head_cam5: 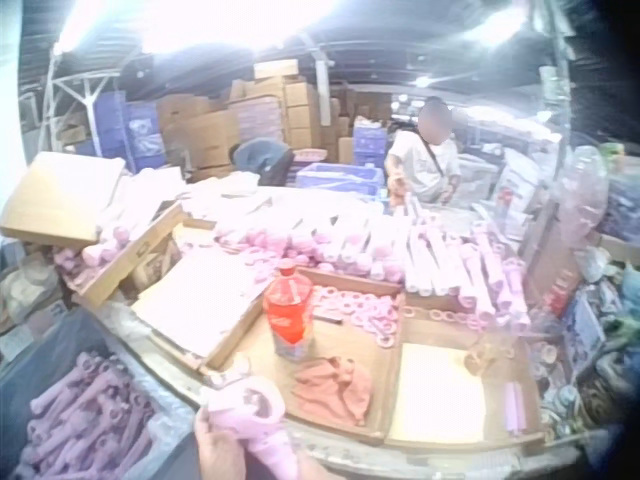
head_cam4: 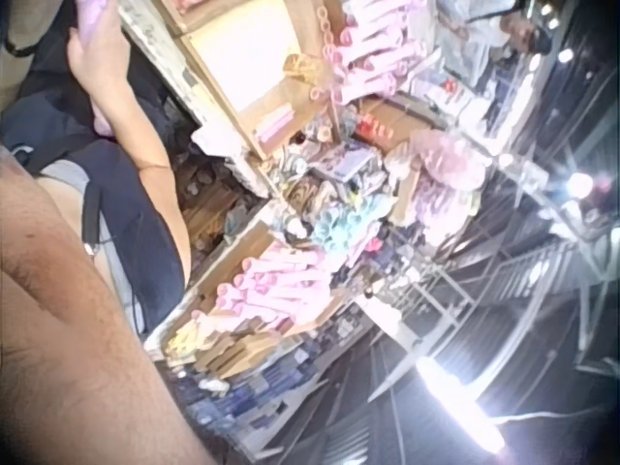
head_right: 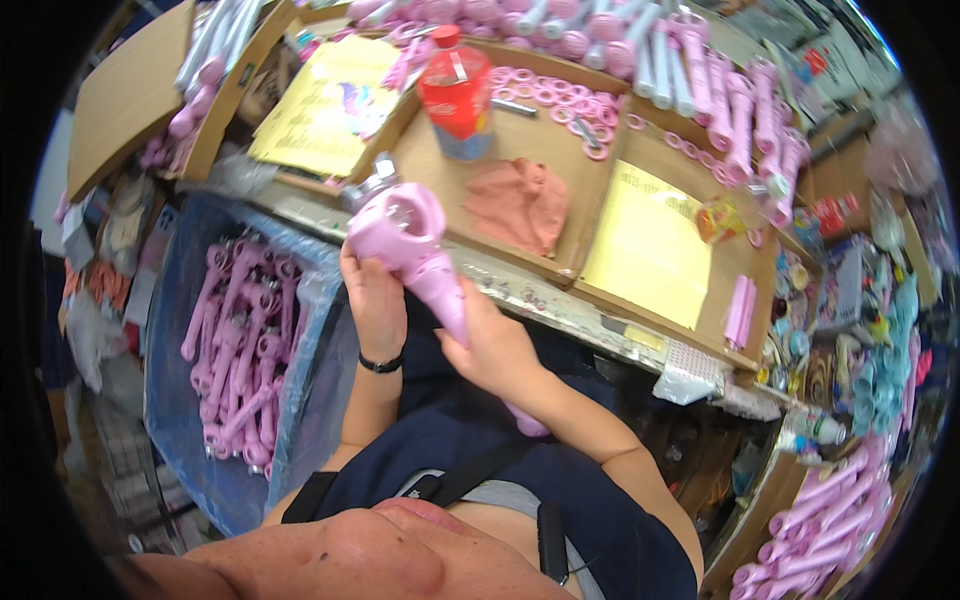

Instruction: The person assembles pink light sticks by inserting a small metal piece into the head, wiping the surface with a cloth, and attaching a silver crown-shaped accessory. The person handles the light sticks one at a time, repeating the same sequence of actions.

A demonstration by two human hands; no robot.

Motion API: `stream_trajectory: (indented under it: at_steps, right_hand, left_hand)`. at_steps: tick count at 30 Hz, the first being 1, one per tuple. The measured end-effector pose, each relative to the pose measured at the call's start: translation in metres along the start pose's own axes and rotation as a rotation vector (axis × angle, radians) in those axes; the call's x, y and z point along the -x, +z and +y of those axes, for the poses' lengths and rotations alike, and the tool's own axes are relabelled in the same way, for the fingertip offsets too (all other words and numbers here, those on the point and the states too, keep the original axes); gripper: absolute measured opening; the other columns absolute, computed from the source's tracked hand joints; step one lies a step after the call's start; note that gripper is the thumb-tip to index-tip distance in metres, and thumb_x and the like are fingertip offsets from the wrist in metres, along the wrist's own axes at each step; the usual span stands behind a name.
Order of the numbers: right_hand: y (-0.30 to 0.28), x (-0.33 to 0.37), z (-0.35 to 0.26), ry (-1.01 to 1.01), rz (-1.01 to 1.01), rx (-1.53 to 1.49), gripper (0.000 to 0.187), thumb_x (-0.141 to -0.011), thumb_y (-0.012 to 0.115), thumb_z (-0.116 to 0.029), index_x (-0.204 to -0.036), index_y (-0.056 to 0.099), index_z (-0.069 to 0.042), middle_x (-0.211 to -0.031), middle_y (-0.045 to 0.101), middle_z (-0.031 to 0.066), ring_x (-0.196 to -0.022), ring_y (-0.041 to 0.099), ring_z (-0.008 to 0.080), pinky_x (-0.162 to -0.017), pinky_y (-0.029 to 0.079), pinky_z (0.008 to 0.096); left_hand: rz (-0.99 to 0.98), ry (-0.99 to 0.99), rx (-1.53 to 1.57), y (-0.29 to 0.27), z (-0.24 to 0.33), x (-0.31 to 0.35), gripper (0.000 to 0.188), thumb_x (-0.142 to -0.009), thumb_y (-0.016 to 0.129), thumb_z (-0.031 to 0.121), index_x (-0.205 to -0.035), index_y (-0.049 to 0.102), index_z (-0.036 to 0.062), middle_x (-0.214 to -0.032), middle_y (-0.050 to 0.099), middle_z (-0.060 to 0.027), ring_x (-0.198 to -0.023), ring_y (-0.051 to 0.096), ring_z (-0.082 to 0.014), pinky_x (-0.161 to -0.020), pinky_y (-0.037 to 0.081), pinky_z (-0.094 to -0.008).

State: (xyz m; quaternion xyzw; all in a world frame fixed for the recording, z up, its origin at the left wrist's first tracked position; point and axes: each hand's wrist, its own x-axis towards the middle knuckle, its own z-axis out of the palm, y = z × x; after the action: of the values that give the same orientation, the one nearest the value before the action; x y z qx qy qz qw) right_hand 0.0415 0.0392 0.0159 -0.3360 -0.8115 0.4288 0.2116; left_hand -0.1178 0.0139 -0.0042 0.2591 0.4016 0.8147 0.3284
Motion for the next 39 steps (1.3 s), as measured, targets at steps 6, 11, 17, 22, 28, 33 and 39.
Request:
stream_trajectory:
  at_steps: [6, 11, 17, 22, 28, 33, 39]
  right_hand:
    - [-0.021, -0.006, 0.006, -0.359, 0.052, 0.092, 0.052, -0.081, 0.070, -0.029, -0.121, 0.052, 0.000, -0.113, 0.058, 0.0213, -0.102, 0.058, 0.0373, -0.087, 0.049, 0.0404]
    - [-0.128, -0.043, 0.073, -0.274, 0.421, 0.246, 0.015, -0.082, 0.064, -0.010, -0.095, 0.064, -0.002, -0.102, 0.063, 0.0161, -0.099, 0.060, 0.0317, -0.087, 0.048, 0.0391]
    - [-0.203, -0.107, 0.191, 0.154, 0.265, 0.688, 0.042, -0.075, 0.071, -0.037, -0.099, 0.064, -0.003, -0.102, 0.060, 0.0173, -0.101, 0.056, 0.0330, -0.090, 0.044, 0.0401]
    - [-0.202, -0.115, 0.226, 0.252, 0.293, 0.677, 0.055, -0.069, 0.074, -0.045, -0.105, 0.061, -0.006, -0.106, 0.055, 0.0178, -0.107, 0.050, 0.0326, -0.092, 0.040, 0.0398]
    - [-0.184, -0.108, 0.231, 0.028, 0.521, 0.610, 0.043, -0.078, 0.068, -0.034, -0.111, 0.061, -0.007, -0.106, 0.057, 0.0148, -0.104, 0.052, 0.0328, -0.090, 0.041, 0.0410]
    - [-0.173, -0.101, 0.231, -0.112, 0.600, 0.726, 0.024, -0.084, 0.063, -0.023, -0.102, 0.067, -0.009, -0.099, 0.061, 0.0100, -0.099, 0.056, 0.0281, -0.085, 0.044, 0.0404]
    - [-0.170, -0.103, 0.232, -0.151, 0.643, 0.845, 0.021, -0.084, 0.063, -0.020, -0.101, 0.068, -0.009, -0.095, 0.064, 0.0063, -0.094, 0.058, 0.0241, -0.083, 0.045, 0.0386]
  left_hand:
    - [0.014, -0.339, 0.444, -0.012, -0.008, 0.002, 0.089, -0.081, 0.045, 0.075, -0.131, 0.042, 0.0011, -0.111, 0.057, -0.0175, -0.089, 0.059, -0.0283, -0.082, 0.048, -0.0435]
    - [-0.228, -0.298, 0.808, -0.051, 0.012, -0.016, 0.086, -0.077, 0.062, 0.067, -0.123, 0.038, -0.0015, -0.106, 0.050, -0.0100, -0.087, 0.052, -0.0199, -0.071, 0.045, -0.0327]
    - [-0.208, -0.215, 0.731, -0.062, 0.015, -0.006, 0.089, -0.079, 0.059, 0.068, -0.129, 0.035, -0.0017, -0.110, 0.050, -0.0129, -0.088, 0.053, -0.0229, -0.074, 0.046, -0.0345]
    - [-0.169, -0.198, 0.679, -0.060, 0.012, -0.003, 0.089, -0.079, 0.058, 0.069, -0.130, 0.036, -0.0007, -0.111, 0.052, -0.0146, -0.089, 0.055, -0.0249, -0.074, 0.048, -0.0360]
    - [-0.209, -0.241, 0.690, -0.056, 0.007, -0.008, 0.088, -0.080, 0.058, 0.067, -0.132, 0.035, 0.0010, -0.113, 0.052, -0.0149, -0.091, 0.055, -0.0249, -0.075, 0.047, -0.0356]
    - [-0.196, -0.258, 0.687, -0.052, 0.004, -0.009, 0.087, -0.079, 0.059, 0.067, -0.132, 0.036, 0.0013, -0.113, 0.052, -0.0148, -0.091, 0.054, -0.0255, -0.075, 0.046, -0.0357]
    - [-0.170, -0.275, 0.703, -0.048, 0.002, -0.008, 0.086, -0.079, 0.060, 0.066, -0.131, 0.037, 0.0010, -0.113, 0.053, -0.0146, -0.091, 0.054, -0.0256, -0.075, 0.046, -0.0360]
